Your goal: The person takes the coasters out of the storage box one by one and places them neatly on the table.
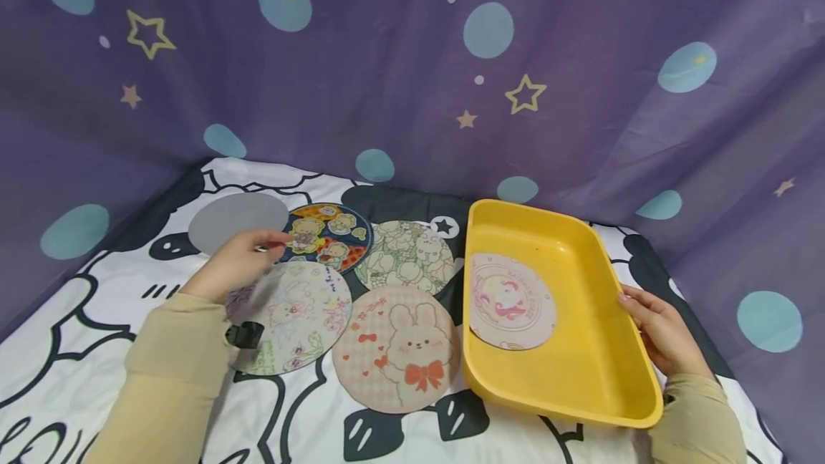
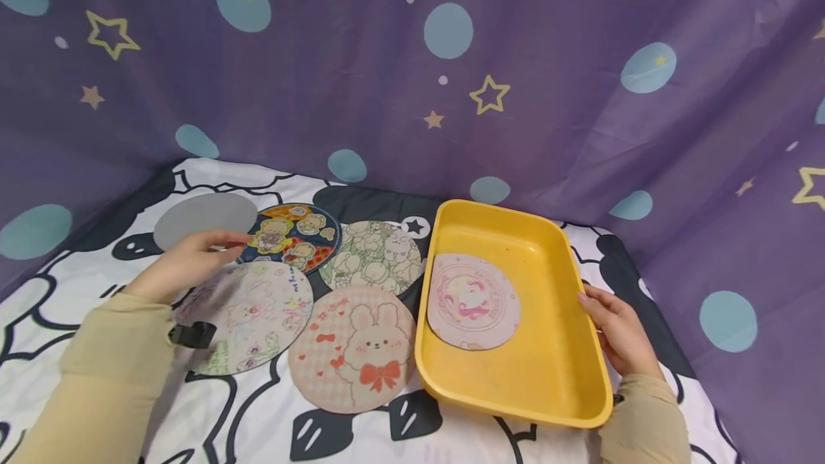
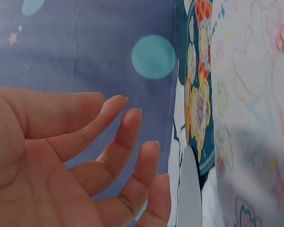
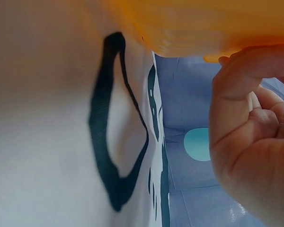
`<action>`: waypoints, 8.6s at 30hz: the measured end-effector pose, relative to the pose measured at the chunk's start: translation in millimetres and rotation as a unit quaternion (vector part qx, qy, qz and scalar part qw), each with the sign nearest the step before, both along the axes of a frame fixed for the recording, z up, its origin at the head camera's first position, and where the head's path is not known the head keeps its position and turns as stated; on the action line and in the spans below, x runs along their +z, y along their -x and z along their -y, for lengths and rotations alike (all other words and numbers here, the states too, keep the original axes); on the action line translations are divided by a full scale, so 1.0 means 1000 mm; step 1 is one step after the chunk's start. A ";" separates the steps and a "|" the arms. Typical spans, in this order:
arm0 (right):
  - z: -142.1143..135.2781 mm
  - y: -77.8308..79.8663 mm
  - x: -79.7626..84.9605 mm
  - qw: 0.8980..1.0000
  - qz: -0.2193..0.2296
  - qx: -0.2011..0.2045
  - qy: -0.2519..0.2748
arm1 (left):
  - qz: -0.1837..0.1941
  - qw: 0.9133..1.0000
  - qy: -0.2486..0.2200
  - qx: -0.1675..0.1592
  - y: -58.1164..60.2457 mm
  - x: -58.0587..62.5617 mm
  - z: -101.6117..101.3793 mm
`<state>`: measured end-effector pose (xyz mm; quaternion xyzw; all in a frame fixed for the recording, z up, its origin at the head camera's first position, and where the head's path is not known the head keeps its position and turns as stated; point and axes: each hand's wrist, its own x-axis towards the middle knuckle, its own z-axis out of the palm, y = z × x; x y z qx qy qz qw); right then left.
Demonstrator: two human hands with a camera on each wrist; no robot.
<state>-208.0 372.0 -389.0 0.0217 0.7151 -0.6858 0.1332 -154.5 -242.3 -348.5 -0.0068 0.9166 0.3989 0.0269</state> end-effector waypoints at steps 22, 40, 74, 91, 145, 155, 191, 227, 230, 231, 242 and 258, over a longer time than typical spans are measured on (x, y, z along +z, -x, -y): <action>0.000 0.001 0.000 1.000 -0.011 0.003 -0.002 | -0.016 0.999 -0.030 -0.019 0.023 0.024 -0.052; -0.001 0.001 -0.001 1.000 -0.013 -0.001 0.006 | 0.011 0.998 -0.019 -0.061 0.039 0.044 -0.093; 0.000 -0.001 0.000 1.000 -0.007 -0.006 0.008 | -0.043 0.993 -0.079 -0.075 0.048 0.043 -0.165; 0.001 0.000 0.001 1.000 0.008 -0.013 -0.003 | -0.019 0.982 -0.149 -0.110 0.046 0.050 -0.209; 0.000 0.001 0.001 1.000 0.005 -0.007 0.010 | 0.055 0.939 -0.321 -0.110 0.075 0.055 -0.291; 0.000 0.001 0.000 1.000 0.005 -0.008 0.009 | 0.036 0.950 -0.301 -0.082 0.073 0.040 -0.309; 0.002 -0.001 0.001 1.000 -0.009 -0.005 0.012 | -0.034 0.989 0.126 -0.067 0.071 -0.007 -0.341; -0.002 0.000 0.002 1.000 0.004 -0.011 0.024 | 0.040 0.950 0.296 -0.095 0.088 -0.025 -0.346; -0.001 0.000 0.001 0.999 0.003 -0.009 0.032 | 0.061 0.931 0.341 -0.112 0.088 -0.025 -0.349; -0.001 -0.001 0.001 0.999 0.002 -0.008 0.036 | 0.063 0.926 0.354 -0.116 0.088 -0.025 -0.350; 0.001 0.001 -0.001 0.999 0.002 -0.003 0.039 | 0.063 0.915 0.383 -0.111 0.086 -0.025 -0.353; 0.002 -0.003 -0.002 0.999 -0.014 0.003 0.043 | 0.065 0.916 0.384 -0.098 0.093 -0.028 -0.356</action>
